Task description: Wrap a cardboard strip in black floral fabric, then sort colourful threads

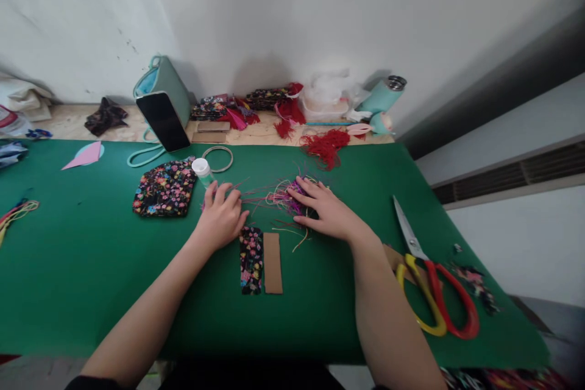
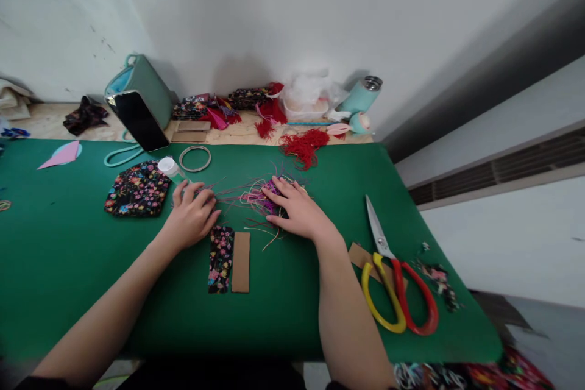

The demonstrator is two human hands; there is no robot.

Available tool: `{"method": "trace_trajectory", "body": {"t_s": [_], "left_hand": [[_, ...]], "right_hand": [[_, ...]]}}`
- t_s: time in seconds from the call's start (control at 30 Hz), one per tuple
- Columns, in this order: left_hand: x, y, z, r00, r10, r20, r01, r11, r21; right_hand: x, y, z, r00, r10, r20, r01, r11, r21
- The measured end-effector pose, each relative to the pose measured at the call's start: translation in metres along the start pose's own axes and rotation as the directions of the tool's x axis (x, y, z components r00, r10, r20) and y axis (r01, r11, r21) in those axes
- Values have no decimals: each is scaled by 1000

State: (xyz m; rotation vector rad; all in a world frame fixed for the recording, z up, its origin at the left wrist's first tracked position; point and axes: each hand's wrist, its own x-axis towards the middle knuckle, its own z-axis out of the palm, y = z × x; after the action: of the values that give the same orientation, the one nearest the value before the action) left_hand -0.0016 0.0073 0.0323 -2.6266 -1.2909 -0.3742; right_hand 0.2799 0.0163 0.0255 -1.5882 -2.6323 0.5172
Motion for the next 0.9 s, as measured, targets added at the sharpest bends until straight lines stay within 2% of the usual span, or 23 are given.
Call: {"method": "trace_trajectory", "body": {"t_s": [0.27, 0.4, 0.57, 0.7, 0.9], "left_hand": [[-5, -8, -8, 993, -118, 5, 117, 991, 69], [-7, -8, -9, 991, -136, 5, 134, 984, 116], [-7, -7, -12, 988, -155, -21, 156, 983, 101], [-5, -5, -14, 991, -125, -39, 129, 985, 114], [-2, -1, -9, 998, 12, -61, -9, 999, 46]], "right_hand": [[-1, 4, 1, 1000, -16, -7, 16, 1000, 8], [-3, 6, 2, 999, -38, -28, 39, 999, 19], [-3, 7, 4, 998, -43, -53, 44, 999, 9], [-3, 4, 3, 998, -18, -52, 17, 1000, -17], [-4, -5, -3, 997, 22, -68, -28, 995, -91]]}}
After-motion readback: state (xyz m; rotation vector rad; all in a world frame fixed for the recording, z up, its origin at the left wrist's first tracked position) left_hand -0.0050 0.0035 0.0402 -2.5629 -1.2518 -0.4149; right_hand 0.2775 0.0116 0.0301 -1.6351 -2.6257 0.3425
